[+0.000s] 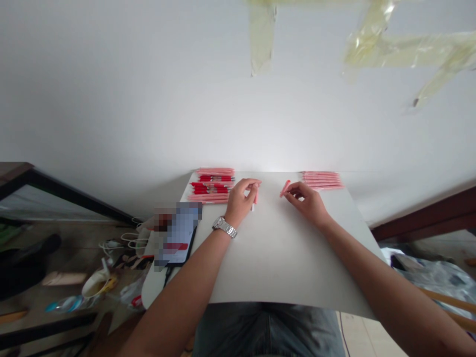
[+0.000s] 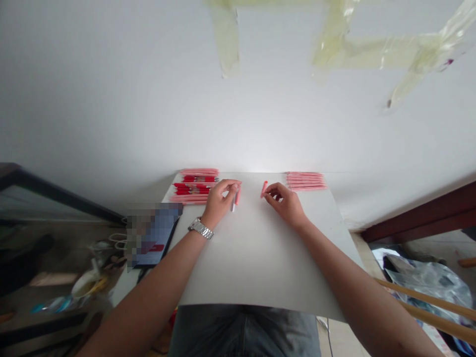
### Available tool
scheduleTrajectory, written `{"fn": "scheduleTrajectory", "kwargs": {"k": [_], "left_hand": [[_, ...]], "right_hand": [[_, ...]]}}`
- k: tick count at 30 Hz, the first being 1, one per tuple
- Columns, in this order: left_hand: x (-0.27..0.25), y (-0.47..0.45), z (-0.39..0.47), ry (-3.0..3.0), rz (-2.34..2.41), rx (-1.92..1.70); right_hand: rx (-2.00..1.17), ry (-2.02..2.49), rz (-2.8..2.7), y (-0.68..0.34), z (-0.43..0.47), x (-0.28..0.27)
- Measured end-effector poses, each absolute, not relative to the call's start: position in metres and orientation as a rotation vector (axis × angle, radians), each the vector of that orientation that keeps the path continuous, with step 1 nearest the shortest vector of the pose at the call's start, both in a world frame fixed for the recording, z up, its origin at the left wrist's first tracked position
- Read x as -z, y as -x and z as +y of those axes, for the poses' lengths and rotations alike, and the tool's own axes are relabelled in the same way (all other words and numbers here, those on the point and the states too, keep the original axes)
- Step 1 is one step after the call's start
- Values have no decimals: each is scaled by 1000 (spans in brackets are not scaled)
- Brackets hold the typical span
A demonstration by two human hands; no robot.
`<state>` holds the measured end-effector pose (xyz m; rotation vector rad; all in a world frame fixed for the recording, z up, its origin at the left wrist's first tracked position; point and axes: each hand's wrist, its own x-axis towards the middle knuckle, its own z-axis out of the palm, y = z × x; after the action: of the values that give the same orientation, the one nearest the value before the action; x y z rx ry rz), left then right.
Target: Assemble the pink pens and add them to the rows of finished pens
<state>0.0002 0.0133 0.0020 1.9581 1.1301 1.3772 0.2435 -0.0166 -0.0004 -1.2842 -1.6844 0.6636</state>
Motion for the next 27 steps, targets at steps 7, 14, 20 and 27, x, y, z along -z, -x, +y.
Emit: {"fn": "scheduleTrajectory", "kwargs": {"k": [7, 14, 20, 27], "left_hand": [[0, 1, 14, -1955, 1137, -1364], [-3, 0, 13, -1948, 1149, -1362], [-3, 0, 13, -1946, 1143, -1360], [-3, 0, 13, -1945, 1152, -1358]], "right_hand": [[-572, 1437, -1774, -247, -14, 3], [-636, 1281, -1648, -247, -13, 6], [-629, 1216, -1647, -246, -14, 5], [-680, 1170, -1637, -245, -14, 6]]}}
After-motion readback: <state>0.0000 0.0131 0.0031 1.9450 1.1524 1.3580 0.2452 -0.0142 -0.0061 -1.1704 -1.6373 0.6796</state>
